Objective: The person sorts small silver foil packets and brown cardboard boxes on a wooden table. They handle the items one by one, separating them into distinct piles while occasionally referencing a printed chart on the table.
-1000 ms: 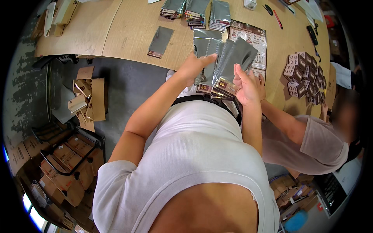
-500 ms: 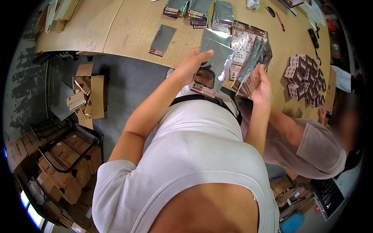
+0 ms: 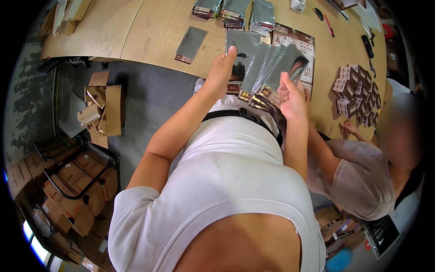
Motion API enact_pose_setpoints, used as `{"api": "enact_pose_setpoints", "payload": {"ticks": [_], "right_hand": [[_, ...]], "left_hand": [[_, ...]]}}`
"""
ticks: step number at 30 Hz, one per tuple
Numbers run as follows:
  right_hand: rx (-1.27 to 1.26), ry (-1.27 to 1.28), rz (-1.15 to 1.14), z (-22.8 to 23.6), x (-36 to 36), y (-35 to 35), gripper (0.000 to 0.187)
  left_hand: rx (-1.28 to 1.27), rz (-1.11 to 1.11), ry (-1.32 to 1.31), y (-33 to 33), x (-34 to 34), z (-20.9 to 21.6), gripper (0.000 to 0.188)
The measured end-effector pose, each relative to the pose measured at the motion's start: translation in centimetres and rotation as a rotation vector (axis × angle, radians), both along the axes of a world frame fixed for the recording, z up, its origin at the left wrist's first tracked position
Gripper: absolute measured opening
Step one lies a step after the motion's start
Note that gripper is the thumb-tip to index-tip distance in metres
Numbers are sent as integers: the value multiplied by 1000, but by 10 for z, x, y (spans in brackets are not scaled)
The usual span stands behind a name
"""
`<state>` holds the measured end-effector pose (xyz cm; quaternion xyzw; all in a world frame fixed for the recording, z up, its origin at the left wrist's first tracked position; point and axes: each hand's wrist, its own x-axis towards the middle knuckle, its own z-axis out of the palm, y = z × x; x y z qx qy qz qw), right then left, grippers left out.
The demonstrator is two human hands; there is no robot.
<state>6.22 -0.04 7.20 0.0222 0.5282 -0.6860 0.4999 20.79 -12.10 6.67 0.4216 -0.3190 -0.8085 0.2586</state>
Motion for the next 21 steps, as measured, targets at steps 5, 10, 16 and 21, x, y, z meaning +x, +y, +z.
{"api": "enact_pose_setpoints", "payload": {"ticks": [5,10,16,21], "right_hand": [[-87,-104,-32,-10,-8,-4,18],[-59,-109,19,-19,9,-22,17],[-72,-126,7,-49,4,-24,14],[-81,-226,-148,-54,8,-20,14]], "left_hand": [[-93,-88,-191,-9,7,-23,36],[-353,-213,-96,2,1,-20,43],[-213,-292,-281,-59,35,-54,49],[-992,-232,-1261,-127,85,-144,60]]}}
